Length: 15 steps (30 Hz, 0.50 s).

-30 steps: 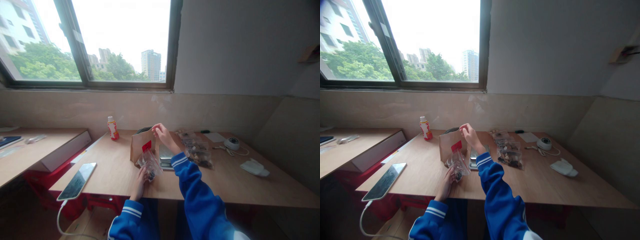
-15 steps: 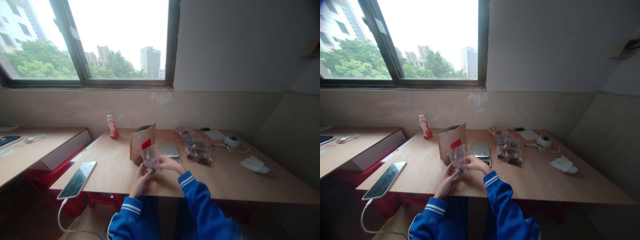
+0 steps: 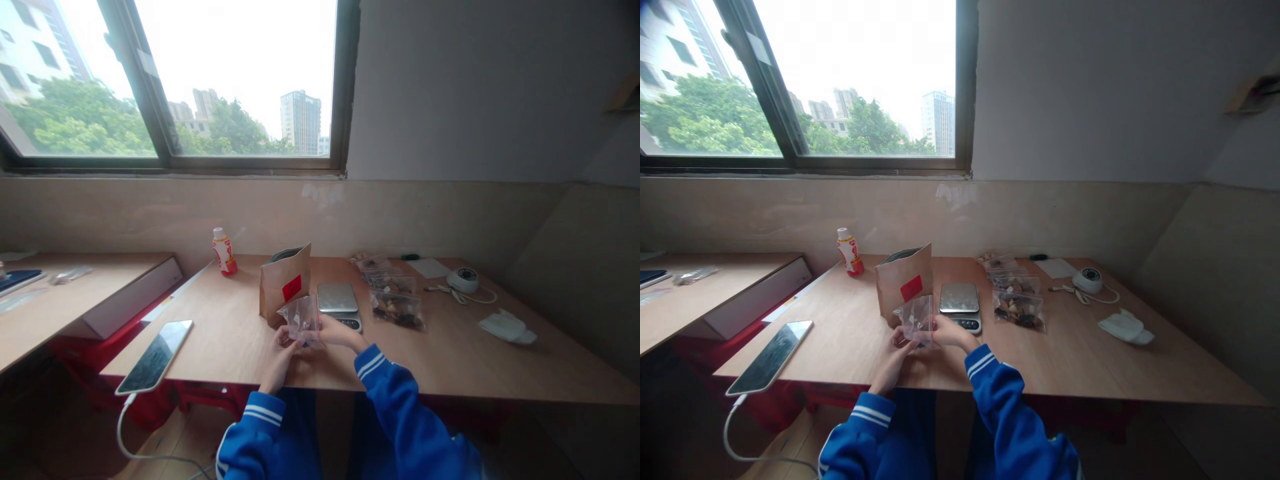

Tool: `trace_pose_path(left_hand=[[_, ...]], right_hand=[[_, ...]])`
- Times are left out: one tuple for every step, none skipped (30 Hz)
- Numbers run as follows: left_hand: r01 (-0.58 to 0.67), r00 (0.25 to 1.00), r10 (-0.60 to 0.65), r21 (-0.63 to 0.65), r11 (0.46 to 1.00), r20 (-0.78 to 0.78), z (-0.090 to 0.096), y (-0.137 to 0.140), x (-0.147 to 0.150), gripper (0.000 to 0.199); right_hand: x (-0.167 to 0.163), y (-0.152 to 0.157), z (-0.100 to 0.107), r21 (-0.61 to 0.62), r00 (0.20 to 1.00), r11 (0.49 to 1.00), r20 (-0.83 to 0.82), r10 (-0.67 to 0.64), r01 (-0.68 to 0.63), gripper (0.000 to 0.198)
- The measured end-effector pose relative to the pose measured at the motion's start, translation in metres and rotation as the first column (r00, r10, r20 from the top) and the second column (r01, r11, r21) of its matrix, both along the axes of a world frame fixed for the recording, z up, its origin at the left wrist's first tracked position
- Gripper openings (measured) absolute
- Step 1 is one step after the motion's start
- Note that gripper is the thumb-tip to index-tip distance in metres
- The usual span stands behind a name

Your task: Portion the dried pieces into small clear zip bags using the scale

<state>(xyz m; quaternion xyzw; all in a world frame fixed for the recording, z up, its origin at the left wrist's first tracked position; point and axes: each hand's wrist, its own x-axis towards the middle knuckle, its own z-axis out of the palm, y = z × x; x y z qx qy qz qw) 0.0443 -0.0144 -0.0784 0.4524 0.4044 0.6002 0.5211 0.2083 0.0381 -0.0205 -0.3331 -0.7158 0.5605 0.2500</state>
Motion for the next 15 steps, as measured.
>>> trace_pose_path(left_hand=[[0.005,1.000,-0.005,0.003,1.000,-0.006,0.0005,-0.0001,0.0001,0.027],[0.003,1.000,-0.003,0.005,1.000,-0.010,0.0009,-0.0001,0.0002,0.025],[-0.004,1.000,0.004,0.007,1.000,-0.011,0.0009,0.0000,0.0002,0.025],[-0.018,1.000,0.018,0.008,1.000,-0.010,0.0006,0.0001,0.0002,0.025],[-0.033,0.999,0.033,0.010,0.999,-0.007,0.0001,0.0003,0.0002,0.024],[-0.047,0.999,0.047,0.012,0.999,-0.004,-0.0005,0.0005,0.0001,0.024],[-0.059,0.998,0.059,0.012,0.998,0.000,-0.0010,0.0006,0.0000,0.024],[-0.065,0.998,0.065,0.011,0.998,0.003,-0.0013,0.0007,-0.0001,0.024],[-0.067,0.998,0.067,0.010,0.998,0.006,-0.0014,0.0006,-0.0002,0.025],[-0.064,0.998,0.064,0.008,0.998,0.009,-0.0010,0.0004,-0.0001,0.025],[-0.061,0.998,0.061,0.006,0.998,0.009,-0.0005,0.0001,0.0000,0.026],[-0.062,0.998,0.062,0.005,0.998,0.007,0.0003,-0.0003,0.0001,0.026],[-0.068,0.998,0.068,0.005,0.998,0.006,0.0010,-0.0006,0.0003,0.027],[-0.075,0.997,0.075,0.005,0.997,0.007,0.0015,-0.0010,0.0005,0.027],[-0.083,0.996,0.083,0.002,0.997,0.011,0.0019,-0.0012,0.0006,0.028]], right_hand=[[0.0005,0.0009,-0.0010,-0.008,1.000,1.000,-0.018,-0.005,0.005,0.043],[0.0009,0.0018,-0.0020,-0.013,0.999,1.000,-0.034,-0.009,0.009,0.045],[0.0012,0.0026,-0.0029,-0.017,0.999,1.000,-0.046,-0.009,0.008,0.047],[0.0015,0.0032,-0.0037,-0.021,0.998,1.000,-0.055,-0.005,0.004,0.049],[0.0018,0.0034,-0.0043,-0.029,0.998,1.000,-0.063,0.006,-0.008,0.051],[0.0021,0.0032,-0.0048,-0.038,0.997,0.999,-0.071,0.027,-0.030,0.051],[0.0026,0.0027,-0.0051,-0.048,0.995,0.997,-0.082,0.056,-0.060,0.051],[0.0031,0.0021,-0.0055,-0.054,0.991,0.994,-0.099,0.089,-0.095,0.051],[0.0037,0.0014,-0.0060,-0.058,0.985,0.990,-0.120,0.120,-0.128,0.052],[0.0043,0.0009,-0.0068,-0.060,0.980,0.987,-0.141,0.141,-0.150,0.052],[0.0048,0.0007,-0.0078,-0.057,0.976,0.986,-0.162,0.144,-0.155,0.052],[0.0050,0.0007,-0.0088,-0.053,0.975,0.988,-0.179,0.133,-0.145,0.051],[0.0051,0.0008,-0.0098,-0.048,0.975,0.992,-0.195,0.109,-0.120,0.049],[0.0049,0.0010,-0.0105,-0.045,0.975,0.995,-0.208,0.079,-0.090,0.047],[0.0045,0.0010,-0.0107,-0.043,0.974,0.997,-0.222,0.049,-0.060,0.045]])
